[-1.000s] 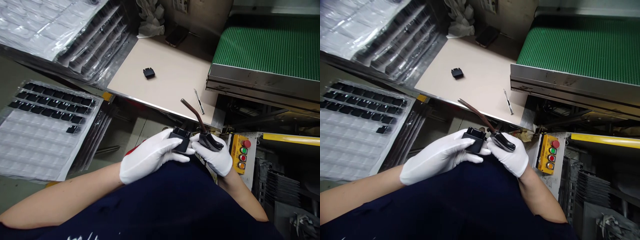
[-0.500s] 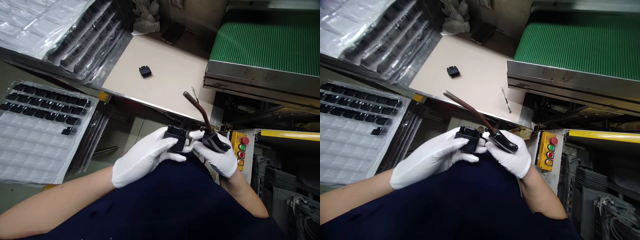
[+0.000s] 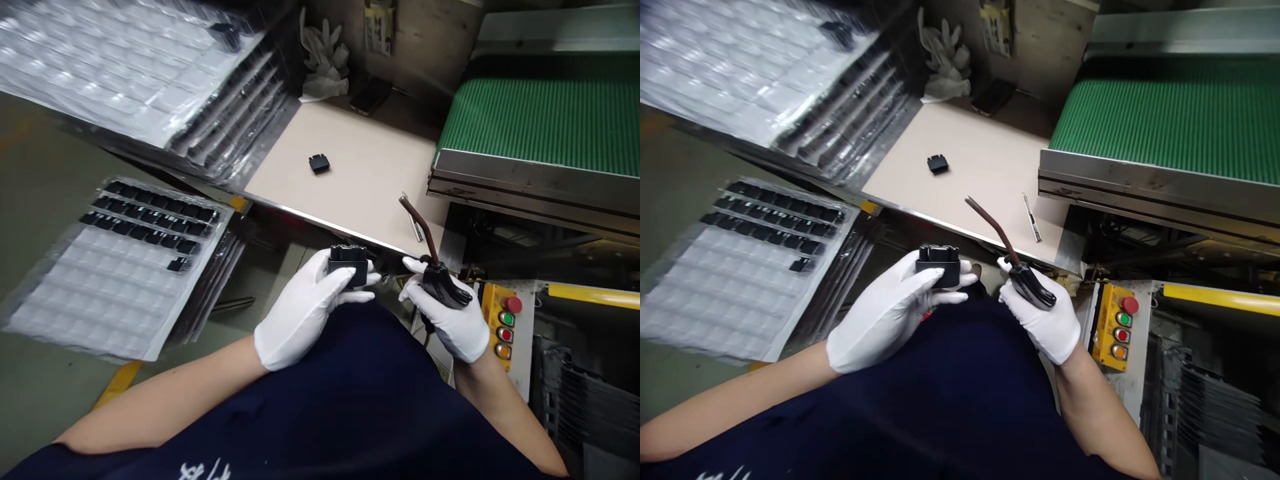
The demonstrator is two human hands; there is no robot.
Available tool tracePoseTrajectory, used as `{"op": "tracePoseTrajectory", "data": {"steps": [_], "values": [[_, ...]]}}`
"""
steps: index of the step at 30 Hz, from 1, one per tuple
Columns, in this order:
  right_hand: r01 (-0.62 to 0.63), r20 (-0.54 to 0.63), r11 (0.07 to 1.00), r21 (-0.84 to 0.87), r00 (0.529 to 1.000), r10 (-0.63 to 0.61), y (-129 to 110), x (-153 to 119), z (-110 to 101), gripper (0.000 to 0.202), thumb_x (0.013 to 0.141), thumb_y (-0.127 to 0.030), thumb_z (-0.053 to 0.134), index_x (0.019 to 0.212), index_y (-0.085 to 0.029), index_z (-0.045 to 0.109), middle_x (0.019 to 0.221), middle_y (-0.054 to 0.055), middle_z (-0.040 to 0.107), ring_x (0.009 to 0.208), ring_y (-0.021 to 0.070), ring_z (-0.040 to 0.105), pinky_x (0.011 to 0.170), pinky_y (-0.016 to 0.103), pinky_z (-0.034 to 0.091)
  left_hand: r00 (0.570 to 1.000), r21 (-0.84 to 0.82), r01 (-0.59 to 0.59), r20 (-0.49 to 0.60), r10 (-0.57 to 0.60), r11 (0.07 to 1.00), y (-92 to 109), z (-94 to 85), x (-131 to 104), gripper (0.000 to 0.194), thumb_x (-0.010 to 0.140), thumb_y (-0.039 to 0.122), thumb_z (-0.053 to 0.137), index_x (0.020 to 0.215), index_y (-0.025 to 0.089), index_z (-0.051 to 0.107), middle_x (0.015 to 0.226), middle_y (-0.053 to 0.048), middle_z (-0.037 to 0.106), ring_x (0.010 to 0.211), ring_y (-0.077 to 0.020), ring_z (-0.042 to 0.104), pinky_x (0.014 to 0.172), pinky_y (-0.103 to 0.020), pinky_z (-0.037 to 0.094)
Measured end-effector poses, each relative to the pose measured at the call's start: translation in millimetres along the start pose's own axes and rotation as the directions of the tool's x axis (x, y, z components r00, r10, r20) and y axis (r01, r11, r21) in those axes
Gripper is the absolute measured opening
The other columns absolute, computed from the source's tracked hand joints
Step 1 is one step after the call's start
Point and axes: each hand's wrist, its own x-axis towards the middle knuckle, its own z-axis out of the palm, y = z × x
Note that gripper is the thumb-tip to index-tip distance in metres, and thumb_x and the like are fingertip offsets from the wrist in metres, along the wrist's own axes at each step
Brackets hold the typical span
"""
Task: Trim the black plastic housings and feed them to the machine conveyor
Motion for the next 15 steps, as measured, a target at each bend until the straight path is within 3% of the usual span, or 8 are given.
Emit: {"op": "tracePoseTrajectory", "data": {"steps": [5,9,15], "values": [[-0.009,0.079,1.000,-0.010,0.997,0.009,0.7,4.1,4.4,0.018,0.083,-0.034,0.074,0.095,-0.020,0.073,0.080,0.002,0.072,0.075,0.0178,0.064,0.073,0.034,0.052,0.988,-0.046,-0.123,-0.100,0.118,0.991,13.9,-2.1,-3.4,0.028,0.091,0.027,0.065,0.114,0.014,0.056,0.123,-0.014,0.067,0.112,-0.0307,0.067,0.084,-0.037,0.061],[0.005,0.127,0.998,-0.061,0.992,0.003,-2.9,7.3,9.8,0.014,0.084,-0.035,0.073,0.082,-0.021,0.070,0.081,0.002,0.071,0.082,0.0187,0.065,0.076,0.033,0.051,0.982,-0.050,-0.150,-0.120,0.144,0.987,18.8,-6.3,-6.2,0.024,0.091,0.026,0.064,0.111,0.014,0.057,0.121,-0.014,0.068,0.111,-0.0304,0.068,0.083,-0.037,0.061],[0.013,0.138,0.994,-0.112,0.990,0.003,-5.2,8.6,14.4,0.017,0.084,-0.037,0.072,0.089,-0.020,0.072,0.083,0.002,0.072,0.083,0.0201,0.066,0.078,0.034,0.053,0.982,-0.061,-0.154,-0.122,0.146,0.986,20.1,-9.1,-10.2,0.028,0.091,0.026,0.064,0.115,0.014,0.056,0.122,-0.015,0.068,0.113,-0.0306,0.067,0.081,-0.034,0.061]]}}
